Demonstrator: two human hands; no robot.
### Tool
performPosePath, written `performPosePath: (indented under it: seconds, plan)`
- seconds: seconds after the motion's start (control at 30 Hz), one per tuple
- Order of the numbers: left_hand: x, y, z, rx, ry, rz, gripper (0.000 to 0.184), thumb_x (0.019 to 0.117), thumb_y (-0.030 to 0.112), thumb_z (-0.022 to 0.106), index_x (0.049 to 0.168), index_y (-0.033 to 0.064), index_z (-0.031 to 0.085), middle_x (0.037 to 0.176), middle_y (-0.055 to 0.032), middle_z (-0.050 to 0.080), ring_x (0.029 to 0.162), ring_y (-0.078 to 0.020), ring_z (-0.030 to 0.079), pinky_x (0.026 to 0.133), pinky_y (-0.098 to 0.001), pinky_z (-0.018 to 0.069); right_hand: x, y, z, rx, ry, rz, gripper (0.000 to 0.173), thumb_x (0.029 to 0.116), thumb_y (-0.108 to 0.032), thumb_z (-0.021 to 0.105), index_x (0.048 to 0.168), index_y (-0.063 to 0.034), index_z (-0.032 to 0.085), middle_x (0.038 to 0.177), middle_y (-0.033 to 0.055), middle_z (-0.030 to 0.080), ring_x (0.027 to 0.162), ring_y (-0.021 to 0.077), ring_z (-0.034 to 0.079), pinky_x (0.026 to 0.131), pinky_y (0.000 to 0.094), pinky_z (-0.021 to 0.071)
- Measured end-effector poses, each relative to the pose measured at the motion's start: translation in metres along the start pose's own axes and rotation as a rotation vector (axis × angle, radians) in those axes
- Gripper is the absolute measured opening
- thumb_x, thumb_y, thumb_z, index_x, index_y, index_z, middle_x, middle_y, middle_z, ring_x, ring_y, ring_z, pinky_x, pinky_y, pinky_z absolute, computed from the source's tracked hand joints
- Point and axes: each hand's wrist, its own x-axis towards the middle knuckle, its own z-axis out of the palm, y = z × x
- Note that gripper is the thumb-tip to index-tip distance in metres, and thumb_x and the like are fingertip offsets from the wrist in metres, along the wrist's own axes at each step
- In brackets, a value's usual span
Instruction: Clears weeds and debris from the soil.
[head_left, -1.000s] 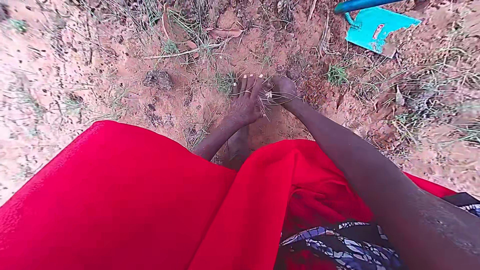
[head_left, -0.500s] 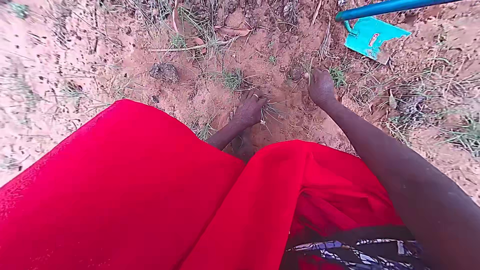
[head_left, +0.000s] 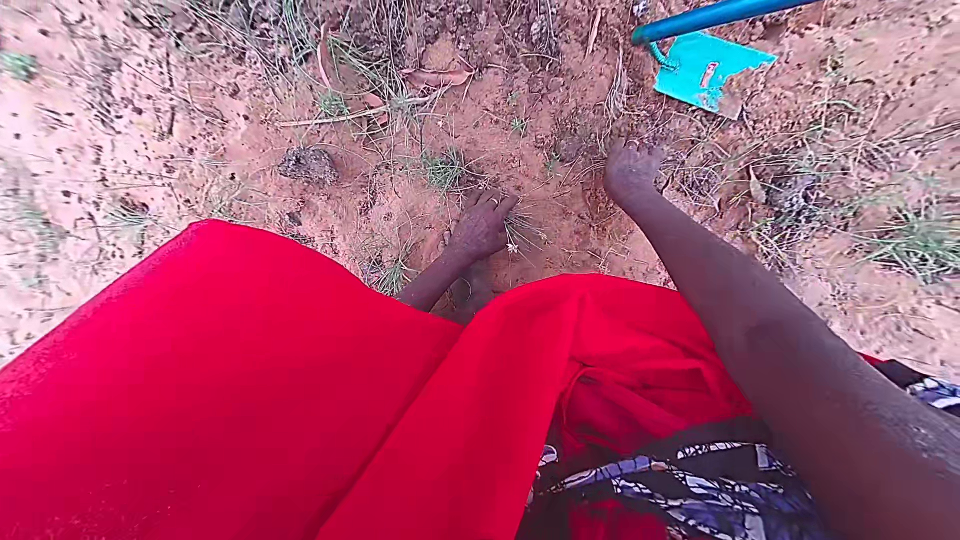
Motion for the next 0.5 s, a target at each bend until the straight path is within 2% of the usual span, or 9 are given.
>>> performPosePath:
  seconds: [0.07, 0.17, 0.27, 0.37, 0.43, 0.5]
  plan:
    - [0.0, -0.001, 0.003, -0.006, 0.01, 0.005, 0.055, 0.0893, 0.019, 0.072, 0.141, 0.0049, 0.058, 0.128, -0.0238, 0.066, 0.129, -0.0406, 0.057, 0.118, -0.0557, 0.0313, -0.001, 0.0, -0.006, -0.001, -0.062, 0.063, 0.055, 0.0948, -0.009, 0.062, 0.141, 0.0133, 0.043, 0.135, 0.037, 0.056, 0.123, 0.0551, 0.057, 0.098, 0.0727, 0.0424]
    - [-0.001, -0.002, 0.004, -0.004, 0.032, 0.012, 0.049, 0.092, 0.021, 0.07, 0.138, 0.005, 0.06, 0.128, -0.0224, 0.066, 0.128, -0.0396, 0.058, 0.116, -0.0563, 0.0328, 0.006, 0.009, -0.009, 0.031, -0.051, -0.001, 0.057, 0.0951, -0.014, 0.064, 0.14, 0.0158, 0.045, 0.143, 0.0392, 0.048, 0.125, 0.058, 0.053, 0.095, 0.0746, 0.0424]
    - [-0.003, -0.005, 0.008, -0.025, 0.069, 0.031, 0.046, 0.0942, 0.022, 0.068, 0.136, 0.005, 0.062, 0.127, -0.0223, 0.067, 0.127, -0.0403, 0.059, 0.116, -0.0577, 0.0339, 0.005, 0.013, -0.009, 0.002, -0.067, -0.044, 0.05, 0.0995, -0.013, 0.058, 0.139, 0.0136, 0.044, 0.135, 0.039, 0.054, 0.116, 0.0574, 0.06, 0.087, 0.0722, 0.0482]
    - [-0.002, -0.008, 0.011, -0.018, 0.071, 0.035, 0.044, 0.0956, 0.026, 0.068, 0.135, 0.0059, 0.063, 0.128, -0.0205, 0.067, 0.129, -0.0388, 0.058, 0.117, -0.0566, 0.0329, -0.001, 0.008, -0.01, 0.005, -0.091, 0.033, 0.048, 0.1005, -0.008, 0.052, 0.143, 0.0103, 0.042, 0.128, 0.0368, 0.06, 0.118, 0.0557, 0.06, 0.089, 0.0703, 0.0473]
    - [-0.002, -0.009, 0.012, -0.012, 0.069, 0.039, 0.042, 0.0949, 0.024, 0.068, 0.133, 0.0058, 0.064, 0.129, -0.0195, 0.067, 0.13, -0.0381, 0.057, 0.117, -0.0562, 0.0331, -0.005, 0.003, -0.011, -0.001, -0.122, 0.093, 0.043, 0.0995, -0.009, 0.055, 0.136, 0.0124, 0.048, 0.127, 0.0362, 0.061, 0.12, 0.0541, 0.06, 0.091, 0.0693, 0.0471]
    - [-0.001, -0.01, 0.012, -0.016, 0.069, 0.045, 0.042, 0.0947, 0.024, 0.068, 0.133, 0.0059, 0.065, 0.129, -0.0191, 0.067, 0.13, -0.0377, 0.057, 0.117, -0.056, 0.033, -0.004, 0.004, -0.015, 0.0, -0.154, 0.102, 0.041, 0.0978, -0.016, 0.059, 0.124, 0.015, 0.056, 0.126, 0.0367, 0.061, 0.12, 0.0537, 0.06, 0.09, 0.0703, 0.0465]
